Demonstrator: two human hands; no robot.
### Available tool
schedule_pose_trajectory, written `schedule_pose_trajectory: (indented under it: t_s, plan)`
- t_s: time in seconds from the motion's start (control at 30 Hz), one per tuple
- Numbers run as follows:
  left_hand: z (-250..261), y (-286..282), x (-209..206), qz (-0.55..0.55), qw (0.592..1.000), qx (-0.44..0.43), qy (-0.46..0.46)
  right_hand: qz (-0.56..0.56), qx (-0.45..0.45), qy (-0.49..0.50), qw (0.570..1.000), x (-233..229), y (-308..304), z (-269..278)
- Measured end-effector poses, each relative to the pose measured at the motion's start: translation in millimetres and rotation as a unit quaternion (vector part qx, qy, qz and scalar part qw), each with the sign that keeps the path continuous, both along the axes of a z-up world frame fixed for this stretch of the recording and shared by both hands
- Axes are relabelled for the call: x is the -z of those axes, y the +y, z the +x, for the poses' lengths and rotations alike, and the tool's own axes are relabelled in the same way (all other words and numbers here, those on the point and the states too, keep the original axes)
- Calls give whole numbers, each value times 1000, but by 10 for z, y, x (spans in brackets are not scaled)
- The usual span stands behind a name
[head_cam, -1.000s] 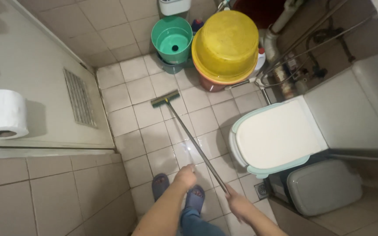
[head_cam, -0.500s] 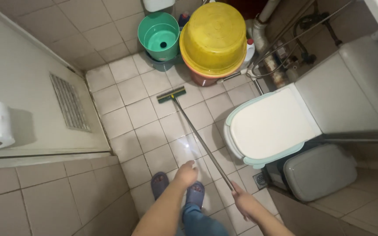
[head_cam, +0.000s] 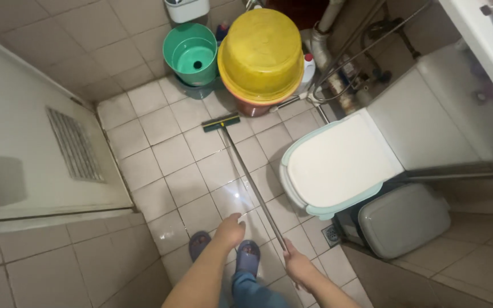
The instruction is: Cleaning a bathroom floor using water from a bucket and a squeegee to push the water toward a drain.
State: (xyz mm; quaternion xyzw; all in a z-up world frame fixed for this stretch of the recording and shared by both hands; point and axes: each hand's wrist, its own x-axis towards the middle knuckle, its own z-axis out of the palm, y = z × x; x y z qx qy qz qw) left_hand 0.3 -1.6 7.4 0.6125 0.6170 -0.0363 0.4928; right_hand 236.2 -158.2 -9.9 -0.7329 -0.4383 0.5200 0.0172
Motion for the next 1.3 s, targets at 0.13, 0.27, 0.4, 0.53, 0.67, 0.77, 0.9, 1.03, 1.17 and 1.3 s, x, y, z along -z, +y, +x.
schedule_pose_trajectory:
  t_s: [0.13,0.27,0.4,0.53,0.67,0.77,0.9,1.03,1.17,1.3]
  plan:
    - [46,-49,-31,11,1000,-17,-18,-23,7,-6,1000,-647,963,-219]
    - [29,-35,-103,-16,1000,2,14,-120,144,73,980,-961,1277,-209]
    - [18,-20,-24,-21,999,-16,26,-87,67,24,994,-685,484,-91]
    - [68,-40,-126,-12,1000,-16,-6,-11,-61,-28,998,166,-284,41]
    - [44,-64,-39,-43,999,-28,-2,-46,24,47,998,-116,655,-52]
    - [-66,-113,182,-17,1000,-19,2,-110,82,60,989,-1118,1424,-474]
    - [-206,-27,-317,-109,992,-54,42,-57,-92,-25,994,-841,829,-543]
    - [-365,-64,-54,-16,997,-72,13,-80,-172,-32,981,73,241,-602]
    - [-560,-44,79,-41,989,-140,-7,155,-279,12,948,766,975,-885]
    - [-832,-61,278,14,985,-174,3,-101,-136,8,986,-1052,2074,-1690]
